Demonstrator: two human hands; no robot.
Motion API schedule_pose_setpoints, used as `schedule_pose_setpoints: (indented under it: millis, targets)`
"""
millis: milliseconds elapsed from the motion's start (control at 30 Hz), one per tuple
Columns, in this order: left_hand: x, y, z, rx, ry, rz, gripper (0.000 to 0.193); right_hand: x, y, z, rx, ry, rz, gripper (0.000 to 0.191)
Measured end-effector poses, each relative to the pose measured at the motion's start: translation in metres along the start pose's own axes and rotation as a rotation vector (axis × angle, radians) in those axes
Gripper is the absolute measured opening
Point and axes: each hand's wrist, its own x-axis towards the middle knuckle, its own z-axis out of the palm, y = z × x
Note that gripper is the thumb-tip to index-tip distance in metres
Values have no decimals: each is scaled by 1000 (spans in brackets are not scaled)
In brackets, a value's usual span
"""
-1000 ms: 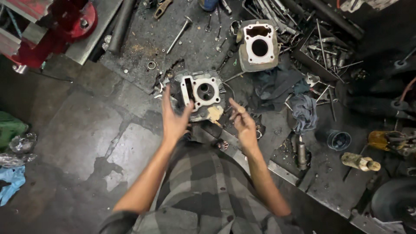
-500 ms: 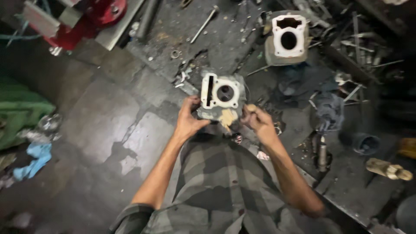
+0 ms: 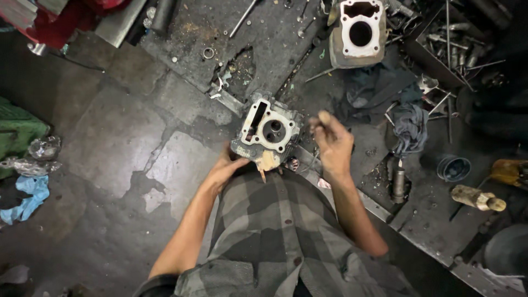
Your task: The person works at a cluttered metal workbench on a small engine cylinder block, scraping residue from its surfaces and bore by hand with a small tool, wiping it with a cloth, and fitting a piston into the cylinder bore. They reposition the block repeatedly and handle a second cylinder casting on the bench.
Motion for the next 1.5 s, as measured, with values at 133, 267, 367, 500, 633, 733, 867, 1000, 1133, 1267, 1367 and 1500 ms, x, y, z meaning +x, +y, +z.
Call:
schedule_pose_setpoints:
  millis: [133,267,367,500,633,733,867,1000,1133,1267,1367,1500]
  targets:
    - [12,-28,-23,-404,-286,-169,98,14,-15,25,257,-60,47,57]
    - [25,-45,-26,-827,-467,-121,108,14,-8,44,73,-83,-78,44]
    - [32,-48,-19,-848,-384,-192,115,4,1,49,-326,-28,-174,41]
    - [39,-42,-16,-746,-434,-175,116,-6,10,50,-334,-20,-188,39]
    - [41,-35,-14,-716,-470,-163,113,-3,14,55,-218,56,-170,30]
    - [39,-34,-12,-736,-454,-182,111,-1,12,58,-324,31,-200,27]
    - [37,-34,-9,-759,-454,-152,106,-1,8,59,-491,12,-259,26]
    - [33,-28,-2,-781,-455,-149,105,-2,5,59,-607,-18,-333,25]
    - [27,-15,6,-787,-425,-164,104,-3,-1,59,-698,-120,-425,26]
    - [23,-5,8,-734,-423,-177,103,-7,-13,56,-749,-170,-490,35]
    - [22,-4,5,-714,-429,-185,103,-11,-21,54,-762,-144,-479,41]
    - [24,-11,1,-721,-423,-188,103,-17,-27,52,-848,-195,-496,46]
